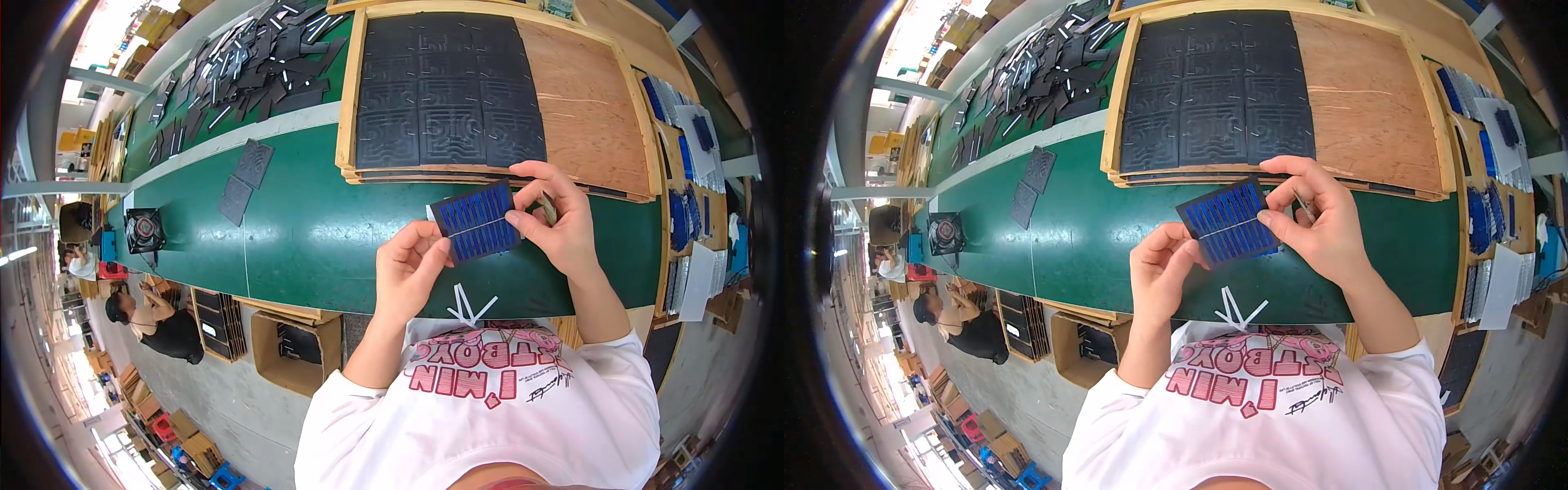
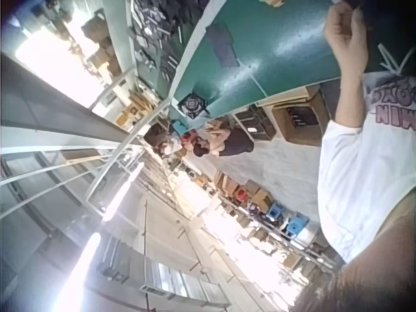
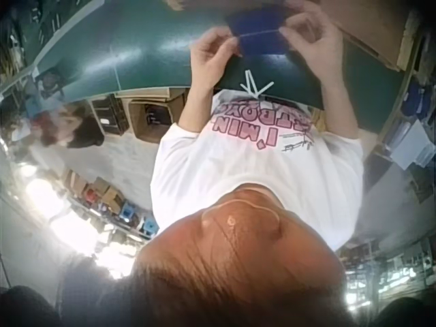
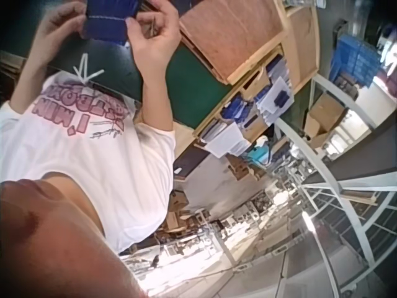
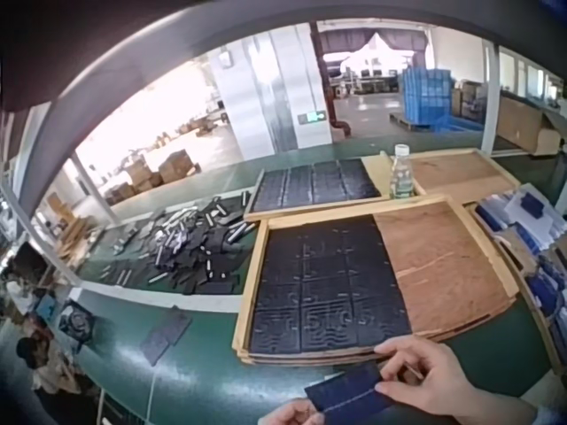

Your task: The person attaches solar cells onto backing plates by hand, sorts and stacks black plates on the workbench, and attaches more solar cells to backing plates.

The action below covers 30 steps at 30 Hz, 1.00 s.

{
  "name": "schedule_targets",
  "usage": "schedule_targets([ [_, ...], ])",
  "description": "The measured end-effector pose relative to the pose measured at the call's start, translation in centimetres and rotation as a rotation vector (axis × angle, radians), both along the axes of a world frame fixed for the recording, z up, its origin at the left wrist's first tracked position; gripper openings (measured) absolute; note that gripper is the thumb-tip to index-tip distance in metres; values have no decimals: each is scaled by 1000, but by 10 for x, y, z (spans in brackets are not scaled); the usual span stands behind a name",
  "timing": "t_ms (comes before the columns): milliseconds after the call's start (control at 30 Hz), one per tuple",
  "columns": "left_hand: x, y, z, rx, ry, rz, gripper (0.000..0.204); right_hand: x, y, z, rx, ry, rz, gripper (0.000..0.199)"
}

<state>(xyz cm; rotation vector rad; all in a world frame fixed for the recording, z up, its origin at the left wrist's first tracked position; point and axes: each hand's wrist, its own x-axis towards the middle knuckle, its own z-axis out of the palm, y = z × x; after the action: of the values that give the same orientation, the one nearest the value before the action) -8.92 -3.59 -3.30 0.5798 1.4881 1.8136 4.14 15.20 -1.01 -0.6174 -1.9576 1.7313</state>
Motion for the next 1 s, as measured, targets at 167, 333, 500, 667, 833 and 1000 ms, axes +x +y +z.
schedule_targets([
  [167, -5, 2, -4, 201, -374, -45, 6, 0, 12, -3, -372, 254, 173, 68],
  [333, 2, 15, 1, 281, -736, -150, 8, -9, 1, -18, -271, 329, 488, 121],
  [500, 11, 11, 1, 322, -676, -290, 41, -10, 31, 5, -223, 306, 331, 111],
  [667, 6, -2, 0, 300, -630, -253, 44, -31, 173, 34, 769, -219, -54, 88],
  [833, 13, -2, -1, 301, -631, -312, 32, -52, 252, 12, 836, -343, -86, 86],
  [1000, -2, -20, -4, 322, -624, -288, 30, -68, 267, 2, 720, -313, -29, 86],
])
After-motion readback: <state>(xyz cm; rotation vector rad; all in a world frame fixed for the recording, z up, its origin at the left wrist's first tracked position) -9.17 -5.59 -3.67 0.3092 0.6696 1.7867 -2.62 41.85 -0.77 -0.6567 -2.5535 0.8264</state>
